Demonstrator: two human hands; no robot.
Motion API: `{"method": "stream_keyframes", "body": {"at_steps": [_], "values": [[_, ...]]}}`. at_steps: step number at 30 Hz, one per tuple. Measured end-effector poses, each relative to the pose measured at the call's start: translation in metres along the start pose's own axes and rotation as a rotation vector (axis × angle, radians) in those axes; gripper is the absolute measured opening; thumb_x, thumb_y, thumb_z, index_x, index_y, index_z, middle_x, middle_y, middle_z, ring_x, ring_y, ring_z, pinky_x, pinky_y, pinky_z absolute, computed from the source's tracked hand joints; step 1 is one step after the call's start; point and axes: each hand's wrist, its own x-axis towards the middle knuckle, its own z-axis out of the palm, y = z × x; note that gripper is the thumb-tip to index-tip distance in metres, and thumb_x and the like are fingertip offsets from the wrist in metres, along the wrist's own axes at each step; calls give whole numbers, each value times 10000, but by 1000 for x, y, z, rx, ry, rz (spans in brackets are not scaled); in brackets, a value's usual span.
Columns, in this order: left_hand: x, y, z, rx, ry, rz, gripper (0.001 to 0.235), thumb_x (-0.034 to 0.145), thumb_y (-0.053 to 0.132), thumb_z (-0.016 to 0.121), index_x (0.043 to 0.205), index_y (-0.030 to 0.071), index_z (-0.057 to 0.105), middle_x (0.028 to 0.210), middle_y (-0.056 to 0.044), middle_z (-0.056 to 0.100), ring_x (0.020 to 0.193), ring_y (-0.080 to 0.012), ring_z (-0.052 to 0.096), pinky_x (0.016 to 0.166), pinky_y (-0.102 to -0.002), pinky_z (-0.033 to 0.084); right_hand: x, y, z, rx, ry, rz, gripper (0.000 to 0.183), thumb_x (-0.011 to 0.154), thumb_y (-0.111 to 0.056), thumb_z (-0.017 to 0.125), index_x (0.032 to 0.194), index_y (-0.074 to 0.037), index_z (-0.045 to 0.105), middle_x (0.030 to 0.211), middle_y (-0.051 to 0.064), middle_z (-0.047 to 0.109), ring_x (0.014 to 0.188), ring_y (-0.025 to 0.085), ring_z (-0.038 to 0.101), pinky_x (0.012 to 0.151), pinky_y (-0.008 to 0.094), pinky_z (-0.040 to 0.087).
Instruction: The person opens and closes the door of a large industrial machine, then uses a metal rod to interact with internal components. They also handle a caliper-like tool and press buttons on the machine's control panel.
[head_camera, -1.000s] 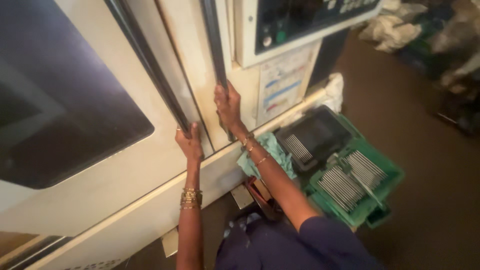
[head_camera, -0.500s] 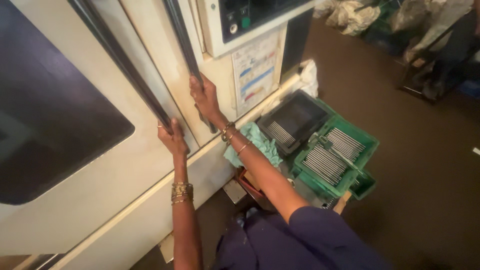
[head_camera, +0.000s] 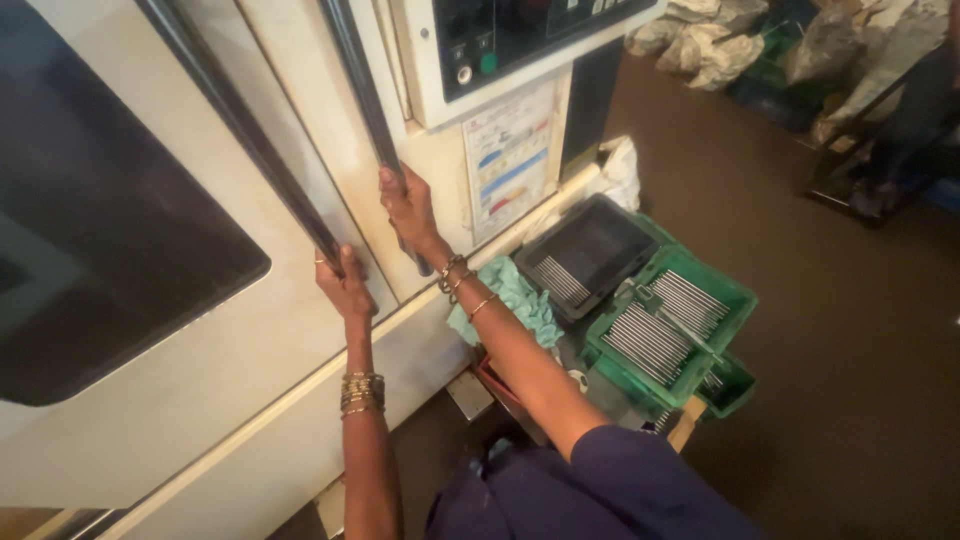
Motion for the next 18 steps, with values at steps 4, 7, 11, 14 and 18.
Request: {"method": "stream_keyframes", "body": {"at_steps": [4,7,11,14,18], "values": [[-1,-4,-1,24,20,-7,385,1047,431,638,1089,67,520,700,68,438,586,-39,415,512,-226,334,2,5,0,-19,8,-6,391,1029,-486,577,1054,-96,596,666,-94,445,532,4,390,439,194,314],[-2,-7,-2,26,40,-6,407,1044,455,645,1077,69,523,696,72,417,586,-38,395,513,-228,314,2,11,-1,46,-22,-20,389,1058,-476,586,987,-94,563,696,-91,429,555,11,390,455,196,302],[-3,-7,-1,33,53,-6,419,1036,479,641,1058,79,519,684,78,405,575,-34,382,499,-229,295,2,19,-2,128,-26,5,354,1023,-449,608,984,-100,564,706,-88,437,566,8,393,459,194,302],[-3,-6,1,0,57,-2,425,1034,478,654,1027,81,502,675,78,398,569,-37,373,498,-231,288,2,24,-4,106,-25,-5,351,1047,-431,604,964,-94,556,700,-83,432,577,13,393,477,190,306],[-3,-1,2,58,55,40,420,1060,482,633,1015,82,514,681,75,419,574,-40,394,511,-234,319,2,26,-5,82,-33,-36,340,1064,-411,587,985,-81,562,708,-80,436,594,18,400,502,191,320]]}}
